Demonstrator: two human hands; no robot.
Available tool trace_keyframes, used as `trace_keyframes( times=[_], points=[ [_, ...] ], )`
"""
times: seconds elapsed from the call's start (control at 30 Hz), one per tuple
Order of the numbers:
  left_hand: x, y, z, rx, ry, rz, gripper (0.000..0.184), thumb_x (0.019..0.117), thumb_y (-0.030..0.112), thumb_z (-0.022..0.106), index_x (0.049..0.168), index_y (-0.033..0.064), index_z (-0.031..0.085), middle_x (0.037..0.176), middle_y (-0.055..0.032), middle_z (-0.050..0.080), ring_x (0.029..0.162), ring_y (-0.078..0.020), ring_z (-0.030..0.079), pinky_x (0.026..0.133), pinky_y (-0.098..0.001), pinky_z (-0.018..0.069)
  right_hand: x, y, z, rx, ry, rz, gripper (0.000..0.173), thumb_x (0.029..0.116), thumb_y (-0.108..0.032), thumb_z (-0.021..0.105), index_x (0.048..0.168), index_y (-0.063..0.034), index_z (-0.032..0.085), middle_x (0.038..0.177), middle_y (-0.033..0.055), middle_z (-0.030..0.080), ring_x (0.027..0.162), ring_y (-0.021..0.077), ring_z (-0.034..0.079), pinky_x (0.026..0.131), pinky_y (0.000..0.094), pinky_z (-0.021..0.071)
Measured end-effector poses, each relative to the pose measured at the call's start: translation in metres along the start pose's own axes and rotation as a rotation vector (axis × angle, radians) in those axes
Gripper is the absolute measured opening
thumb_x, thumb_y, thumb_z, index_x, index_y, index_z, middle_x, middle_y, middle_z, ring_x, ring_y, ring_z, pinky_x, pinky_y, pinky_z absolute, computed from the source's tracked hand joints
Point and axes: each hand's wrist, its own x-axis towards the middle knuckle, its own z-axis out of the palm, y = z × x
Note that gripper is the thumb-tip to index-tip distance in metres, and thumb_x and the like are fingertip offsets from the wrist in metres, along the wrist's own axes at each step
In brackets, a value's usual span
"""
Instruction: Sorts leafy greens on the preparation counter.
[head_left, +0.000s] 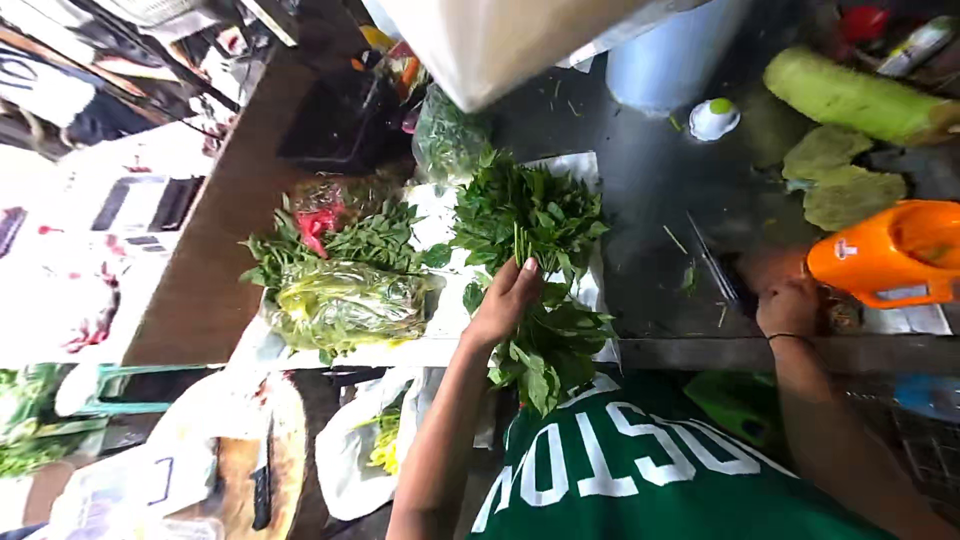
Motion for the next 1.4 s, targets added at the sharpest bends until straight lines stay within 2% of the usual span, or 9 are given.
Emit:
trace_keyframes(
  times=[0.1, 0.3, 0.37, 0.47, 0.73, 0.9, 1.03, 1.2, 1.4],
  points=[
    [0.004, -0.008, 0.003, 0.03, -0.029, 0.022, 0.03, 0.1125, 0.032, 0.037, 0.115, 0.0085, 0.055, 0.074, -0.0013, 0.05, 0.064, -0.0121, 0.051, 0.062, -0.0286, 0.0488, -0.011, -0.015, -0.026, 0.164, 0.067, 0.057, 0.046, 0.0985, -0.037, 0.054, 0.119, 0.0031, 0.067, 0.126, 0.0302, 0.063, 0.124, 0.0464, 0.058, 0.106, 0.0665, 0.0434],
    [0.008, -0.016, 0.002, 0.222, -0.1, -0.008, 0.032, 0.1118, 0.034, 0.04, 0.12, 0.0074, 0.056, 0.072, -0.0022, 0.05, 0.06, -0.0127, 0.05, 0.057, -0.029, 0.047, -0.103, -0.166, -0.165, 1.268, -0.043, 0.055, 0.033, 0.1027, -0.015, 0.054, 0.133, -0.0021, 0.05, 0.102, 0.0106, 0.068, 0.08, 0.0222, 0.072, 0.075, 0.0427, 0.0636],
    [0.006, -0.015, 0.003, 0.263, -0.128, 0.0, 0.032, 0.1115, 0.034, 0.041, 0.117, 0.0068, 0.057, 0.073, -0.0031, 0.051, 0.06, -0.0135, 0.051, 0.058, -0.0306, 0.0475, -0.136, -0.216, -0.203, 1.381, -0.138, -0.142, 0.026, 0.105, -0.011, 0.044, 0.129, -0.0085, 0.053, 0.12, 0.007, 0.069, 0.074, 0.0209, 0.071, 0.063, 0.039, 0.0625],
    [0.0, -0.012, 0.002, 0.325, -0.179, 0.025, 0.034, 0.1112, 0.036, 0.041, 0.113, 0.0061, 0.057, 0.073, -0.0038, 0.053, 0.061, -0.0145, 0.053, 0.059, -0.0327, 0.0492, -0.174, -0.283, -0.239, 1.412, -0.119, -0.505, 0.018, 0.1029, -0.008, 0.056, 0.119, -0.0127, 0.052, 0.118, 0.004, 0.072, 0.054, 0.0101, 0.062, 0.043, 0.0249, 0.0521],
    [-0.027, -0.007, -0.018, 0.521, -0.218, 0.225, 0.019, 0.1033, 0.015, 0.054, 0.114, 0.0002, 0.06, 0.085, -0.0098, 0.066, 0.077, -0.0194, 0.067, 0.072, -0.042, 0.0586, -0.221, -0.383, -0.261, 0.983, -0.398, -1.039, 0.035, 0.0801, -0.021, 0.084, 0.112, -0.0115, 0.074, 0.112, 0.0011, 0.072, 0.093, 0.0098, 0.069, 0.077, 0.0301, 0.0615],
    [-0.043, -0.012, -0.047, 0.138, -0.087, 0.161, 0.023, 0.1015, 0.019, 0.056, 0.118, 0.004, 0.061, 0.091, -0.0036, 0.068, 0.077, -0.0101, 0.065, 0.072, -0.0314, 0.0581, -0.239, -0.389, -0.228, 1.087, -0.578, -0.896, 0.058, 0.0835, -0.033, 0.079, 0.132, -0.014, 0.052, 0.105, 0.004, 0.063, 0.074, 0.0134, 0.061, 0.061, 0.0318, 0.0551],
    [-0.045, -0.017, -0.071, -0.086, 0.02, 0.101, 0.019, 0.1034, 0.023, 0.058, 0.1, 0.0047, 0.065, 0.073, -0.0034, 0.061, 0.062, -0.0112, 0.057, 0.059, -0.0288, 0.0509, -0.266, -0.4, -0.212, 0.731, -0.265, -1.088, 0.036, 0.0875, -0.05, 0.075, 0.09, -0.0142, 0.069, 0.091, -0.0009, 0.063, 0.083, 0.012, 0.061, 0.073, 0.0369, 0.0546],
    [-0.042, -0.03, -0.093, -0.258, 0.204, -0.008, 0.033, 0.1058, 0.037, 0.056, 0.087, 0.0091, 0.059, 0.06, 0.0003, 0.051, 0.051, -0.0105, 0.051, 0.053, -0.0284, 0.0488, -0.297, -0.406, -0.207, 0.389, -0.083, -1.382, 0.032, 0.0932, -0.048, 0.067, 0.079, -0.0189, 0.067, 0.09, -0.0032, 0.068, 0.097, 0.0165, 0.065, 0.095, 0.0489, 0.0492],
    [-0.039, -0.047, -0.088, -0.452, 0.289, -0.147, 0.042, 0.1101, 0.048, 0.039, 0.097, 0.0105, 0.052, 0.059, 0.0004, 0.047, 0.049, -0.0134, 0.051, 0.052, -0.031, 0.0522, -0.318, -0.405, -0.221, 1.069, -0.383, -1.565, 0.016, 0.0935, -0.025, 0.068, 0.088, -0.0125, 0.077, 0.088, 0.0009, 0.07, 0.09, 0.0153, 0.067, 0.083, 0.0356, 0.0582]
  ],
)
